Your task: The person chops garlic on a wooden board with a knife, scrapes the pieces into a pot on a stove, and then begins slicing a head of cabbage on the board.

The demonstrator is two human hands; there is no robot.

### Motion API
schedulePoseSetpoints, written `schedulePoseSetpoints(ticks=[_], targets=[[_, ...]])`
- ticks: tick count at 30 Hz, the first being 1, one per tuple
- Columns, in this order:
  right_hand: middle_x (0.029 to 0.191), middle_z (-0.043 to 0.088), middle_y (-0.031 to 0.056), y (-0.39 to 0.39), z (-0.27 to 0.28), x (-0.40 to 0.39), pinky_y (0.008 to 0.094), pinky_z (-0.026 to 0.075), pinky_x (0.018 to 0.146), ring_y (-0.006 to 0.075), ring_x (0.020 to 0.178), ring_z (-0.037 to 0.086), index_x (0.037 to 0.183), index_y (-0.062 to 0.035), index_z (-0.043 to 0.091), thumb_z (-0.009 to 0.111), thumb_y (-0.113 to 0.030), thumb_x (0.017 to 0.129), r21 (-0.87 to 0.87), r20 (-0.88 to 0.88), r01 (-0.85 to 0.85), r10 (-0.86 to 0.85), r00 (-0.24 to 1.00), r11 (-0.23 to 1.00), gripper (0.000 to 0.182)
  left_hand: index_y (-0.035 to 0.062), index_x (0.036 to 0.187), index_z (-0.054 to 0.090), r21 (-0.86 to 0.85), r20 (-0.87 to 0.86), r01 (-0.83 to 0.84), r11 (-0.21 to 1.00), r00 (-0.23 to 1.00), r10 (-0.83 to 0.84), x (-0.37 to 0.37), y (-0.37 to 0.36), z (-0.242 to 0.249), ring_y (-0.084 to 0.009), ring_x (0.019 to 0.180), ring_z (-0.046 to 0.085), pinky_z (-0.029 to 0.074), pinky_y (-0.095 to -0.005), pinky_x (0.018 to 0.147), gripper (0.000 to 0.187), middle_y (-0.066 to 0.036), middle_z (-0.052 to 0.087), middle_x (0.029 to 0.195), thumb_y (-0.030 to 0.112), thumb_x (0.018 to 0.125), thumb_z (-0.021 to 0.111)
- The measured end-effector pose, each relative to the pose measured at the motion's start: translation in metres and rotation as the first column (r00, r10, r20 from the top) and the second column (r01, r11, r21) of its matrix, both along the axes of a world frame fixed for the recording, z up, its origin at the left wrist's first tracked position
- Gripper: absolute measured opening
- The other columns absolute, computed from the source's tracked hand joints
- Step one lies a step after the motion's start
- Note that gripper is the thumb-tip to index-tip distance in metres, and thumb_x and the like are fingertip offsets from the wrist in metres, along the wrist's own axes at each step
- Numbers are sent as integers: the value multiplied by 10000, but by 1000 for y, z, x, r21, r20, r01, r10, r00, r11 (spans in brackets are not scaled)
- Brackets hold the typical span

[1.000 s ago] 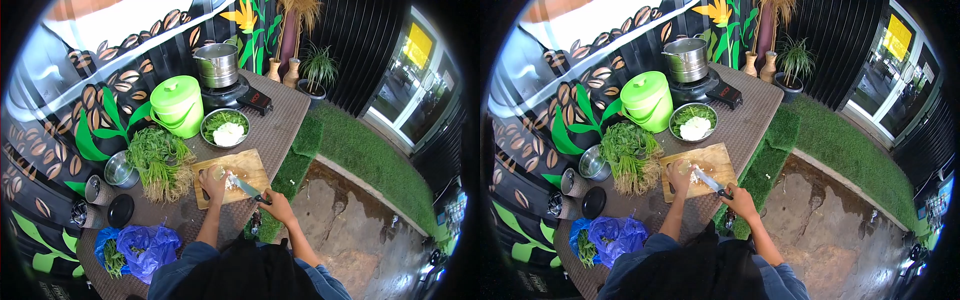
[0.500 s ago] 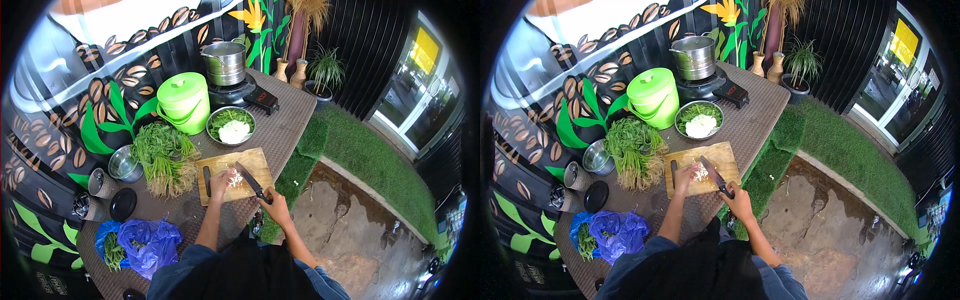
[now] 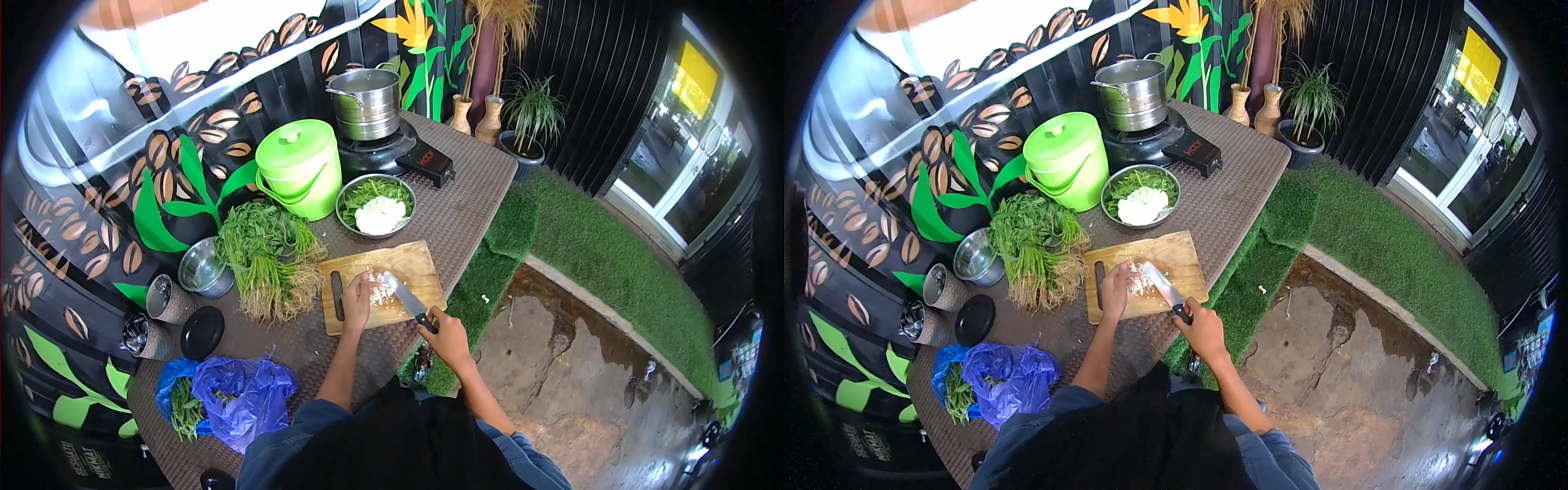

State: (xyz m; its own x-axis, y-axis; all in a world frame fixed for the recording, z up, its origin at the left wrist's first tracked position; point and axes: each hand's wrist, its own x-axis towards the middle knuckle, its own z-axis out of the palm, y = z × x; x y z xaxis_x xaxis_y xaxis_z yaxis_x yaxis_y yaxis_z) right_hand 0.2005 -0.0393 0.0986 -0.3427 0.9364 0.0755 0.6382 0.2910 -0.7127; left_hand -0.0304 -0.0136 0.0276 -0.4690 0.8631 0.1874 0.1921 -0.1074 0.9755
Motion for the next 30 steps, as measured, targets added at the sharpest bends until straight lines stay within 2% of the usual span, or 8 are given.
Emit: schedulePoseSetpoints(ticks=[6, 8, 12, 14, 17, 21, 23, 30], targets=[[729, 638, 175, -2, 6, 4, 447, 501, 646, 370, 727, 644, 880, -49, 567, 718, -224, 756, -9, 18, -14, 14, 1000, 1000, 263, 22, 1157, 635, -27, -120, -30, 999, 992, 27, 12, -6, 23, -155, 799, 633, 487, -303, 725, 387, -102, 710, 832, 305, 1013, 413], [726, 636, 176, 1, 4, 7, 446, 501, 646, 371, 724, 643, 870, -48, 566, 717, -226, 757, 6, -2, 18, -18, 1000, 1000, 260, 45, 1123, 664, 12, -390, -104, 994, 915, 101, 21, -12, 38, -209, 933, 601, 463, -334, 815, 378, -103, 707, 903, 295, 1012, 404], [707, 629, 178, 1, 8, 9, 442, 496, 635, 369, 703, 640, 831, -43, 556, 714, -234, 761, 7, -141, -16, 17, 990, 1000, 258, 50, 1091, 685, 94, -416, -99, 991, 900, 130, 21, -6, 24, -250, 1017, 553, 424, -346, 895, 378, -104, 693, 1000, 284, 1011, 400], [704, 627, 177, 0, 5, 8, 439, 494, 624, 368, 691, 639, 824, -42, 552, 714, -234, 763, 7, -74, -17, 17, 997, 1000, 259, 52, 1085, 691, 166, -156, -112, 980, 978, 138, 20, -1, 15, -265, 1005, 557, 405, -354, 933, 398, -123, 675, 1047, 290, 1015, 380], [703, 627, 167, -1, -5, 8, 434, 492, 602, 362, 672, 638, 824, -45, 547, 715, -235, 765, -3, -20, 24, -25, 1000, 1000, 261, 44, 1090, 690, 144, -275, -84, 986, 954, 122, 21, -6, 23, -269, 1026, 553, 403, -352, 951, 461, -151, 670, 1028, 334, 1024, 337], [710, 633, 147, -5, 7, 4, 433, 496, 590, 349, 663, 643, 859, -59, 549, 723, -243, 761, -15, -85, 77, -78, 993, 997, 271, 20, 1122, 671, 13, -165, -111, 994, 980, 112, 12, -3, 13, -248, 1010, 576, 422, -340, 935, 550, -162, 664, 1072, 395, 1030, 279], [703, 633, 146, -7, 3, -1, 432, 499, 591, 345, 667, 646, 869, -60, 550, 725, -244, 759, 48, -83, 44, -40, 996, 998, 277, -9, 1167, 637, 16, 255, 36, 999, 966, -39, 12, 0, 13, -224, 998, 602, 447, -321, 896, 614, -157, 658, 1123, 445, 1027, 247], [754, 661, 126, -7, -4, -1, 428, 512, 604, 337, 696, 657, 898, -60, 562, 717, -236, 766, 56, 13, 64, -65, 998, 996, 269, -27, 1269, 550, 13, 233, -30, 999, 972, 27, 15, 3, 12, -192, 1039, 610, 474, -297, 827, 708, -168, 645, 1151, 549, 998, 239]])
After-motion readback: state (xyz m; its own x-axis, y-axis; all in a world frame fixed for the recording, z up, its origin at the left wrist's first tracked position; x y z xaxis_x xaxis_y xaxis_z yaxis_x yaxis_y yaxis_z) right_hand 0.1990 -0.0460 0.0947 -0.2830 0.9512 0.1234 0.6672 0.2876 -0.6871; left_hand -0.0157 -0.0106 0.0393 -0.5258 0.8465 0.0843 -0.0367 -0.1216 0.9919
